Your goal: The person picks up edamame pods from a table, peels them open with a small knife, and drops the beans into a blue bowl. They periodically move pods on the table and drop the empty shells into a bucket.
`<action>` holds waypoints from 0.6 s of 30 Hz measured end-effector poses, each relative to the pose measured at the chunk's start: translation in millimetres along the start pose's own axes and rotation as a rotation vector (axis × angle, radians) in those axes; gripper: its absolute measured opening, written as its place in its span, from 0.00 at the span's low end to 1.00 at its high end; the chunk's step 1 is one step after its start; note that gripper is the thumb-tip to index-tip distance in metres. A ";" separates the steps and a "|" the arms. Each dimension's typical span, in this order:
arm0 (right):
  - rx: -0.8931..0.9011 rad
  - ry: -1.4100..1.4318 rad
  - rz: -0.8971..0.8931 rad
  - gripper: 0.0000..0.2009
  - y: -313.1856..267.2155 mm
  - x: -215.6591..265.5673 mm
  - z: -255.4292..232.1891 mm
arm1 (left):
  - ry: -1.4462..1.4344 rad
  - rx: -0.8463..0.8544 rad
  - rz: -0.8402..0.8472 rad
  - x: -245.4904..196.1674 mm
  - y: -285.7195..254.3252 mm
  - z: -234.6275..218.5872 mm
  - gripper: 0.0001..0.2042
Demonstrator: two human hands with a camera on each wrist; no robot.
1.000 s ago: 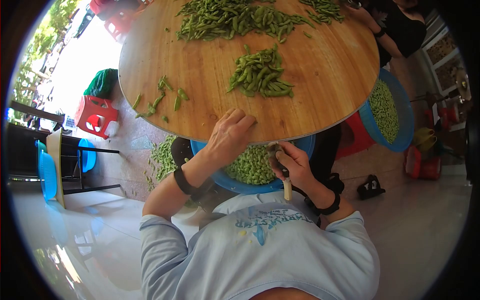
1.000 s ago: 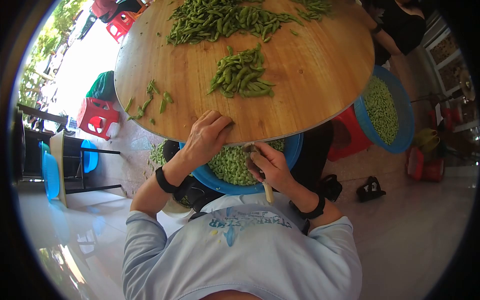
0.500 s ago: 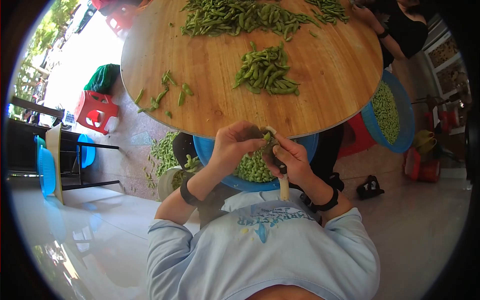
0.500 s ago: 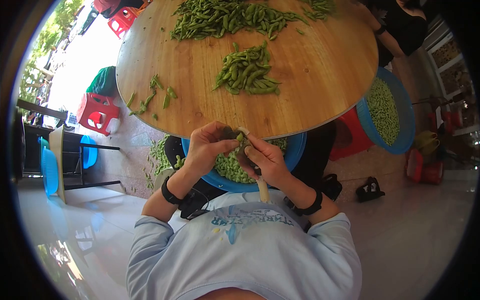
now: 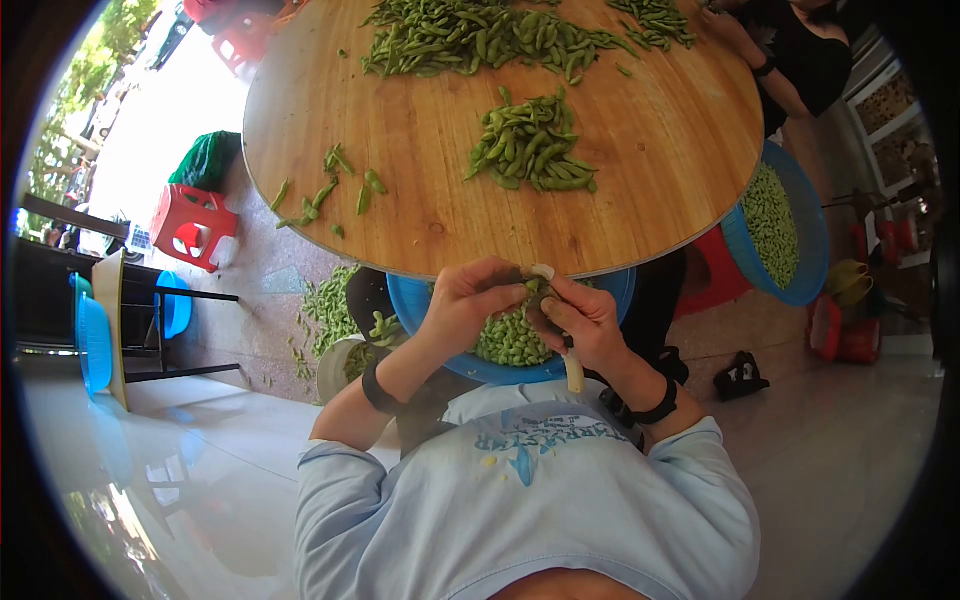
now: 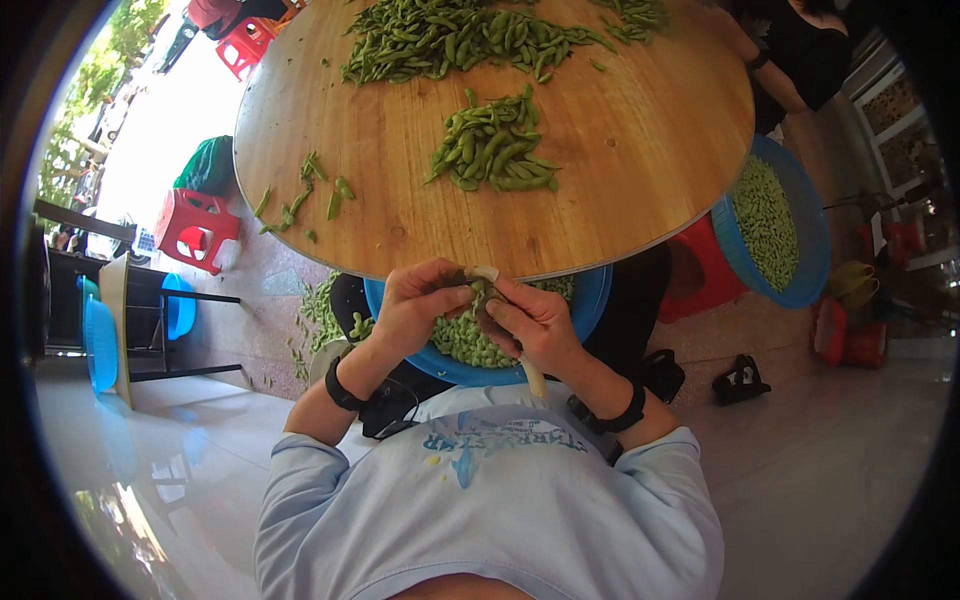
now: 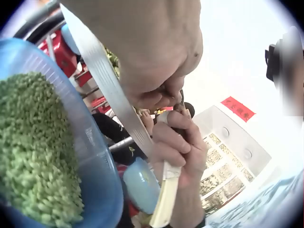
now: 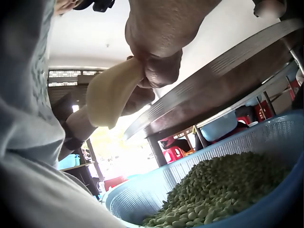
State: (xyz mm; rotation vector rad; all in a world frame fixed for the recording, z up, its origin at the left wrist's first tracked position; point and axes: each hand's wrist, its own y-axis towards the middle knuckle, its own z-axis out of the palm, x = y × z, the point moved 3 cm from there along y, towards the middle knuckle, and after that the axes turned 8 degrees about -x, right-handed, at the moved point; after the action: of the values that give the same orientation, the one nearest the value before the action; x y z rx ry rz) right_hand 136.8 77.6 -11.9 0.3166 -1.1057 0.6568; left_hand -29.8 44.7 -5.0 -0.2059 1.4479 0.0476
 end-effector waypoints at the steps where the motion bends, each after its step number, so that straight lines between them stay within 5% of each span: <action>1: 0.007 -0.009 -0.010 0.17 -0.3 0.1 -0.7 | -0.227 0.053 -0.125 2.8 -0.3 1.4 0.06; 5: 0.115 0.099 -0.026 0.17 -1.7 -4.3 -4.7 | -0.589 0.142 -0.449 4.8 -4.8 9.4 0.05; 6: 0.065 -0.174 -0.238 0.17 -1.2 -4.3 -6.7 | -0.589 0.141 -0.447 4.0 -5.2 11.1 0.05; 7: 0.013 -0.450 -0.447 0.18 -3.1 -2.6 -7.3 | -0.386 0.109 -0.350 3.4 -5.4 11.7 0.05; 8: 0.015 -0.451 -0.443 0.18 -6.7 -4.6 -6.9 | -0.185 0.075 -0.255 3.5 -6.6 13.1 0.05; 9: -0.050 -0.358 -0.306 0.19 -9.5 -8.2 -7.3 | -0.188 0.073 -0.257 7.8 -8.2 17.1 0.05; 10: -0.115 -0.265 -0.170 0.19 -11.4 -11.4 -8.4 | -0.008 0.010 -0.083 10.1 -8.3 18.9 0.05; 11: -0.115 -0.264 -0.169 0.19 -11.4 -9.7 -8.3 | 0.173 -0.050 0.093 8.6 -8.3 19.4 0.06; 12: -0.149 -0.186 -0.133 0.18 -9.7 -8.0 -10.4 | 0.174 -0.049 0.094 2.4 -8.2 15.8 0.06; 14: -0.186 -0.108 -0.106 0.17 -7.4 -4.7 -17.7 | 0.985 -0.217 0.800 -39.4 -11.2 0.7 0.11; 16: -0.164 -0.092 -0.182 0.15 -10.5 0.7 -28.5 | 1.378 -0.330 0.669 -56.2 3.6 -25.5 0.16; 18: -0.157 -0.100 -0.171 0.14 -13.4 -0.1 -29.7 | 1.470 -0.347 0.710 -63.5 21.1 -27.3 0.16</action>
State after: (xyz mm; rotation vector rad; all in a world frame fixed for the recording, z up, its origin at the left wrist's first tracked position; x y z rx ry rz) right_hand 166.5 83.5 -23.7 0.3075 -1.2032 0.4042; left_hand -67.7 66.7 52.3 0.0499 2.9166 0.8841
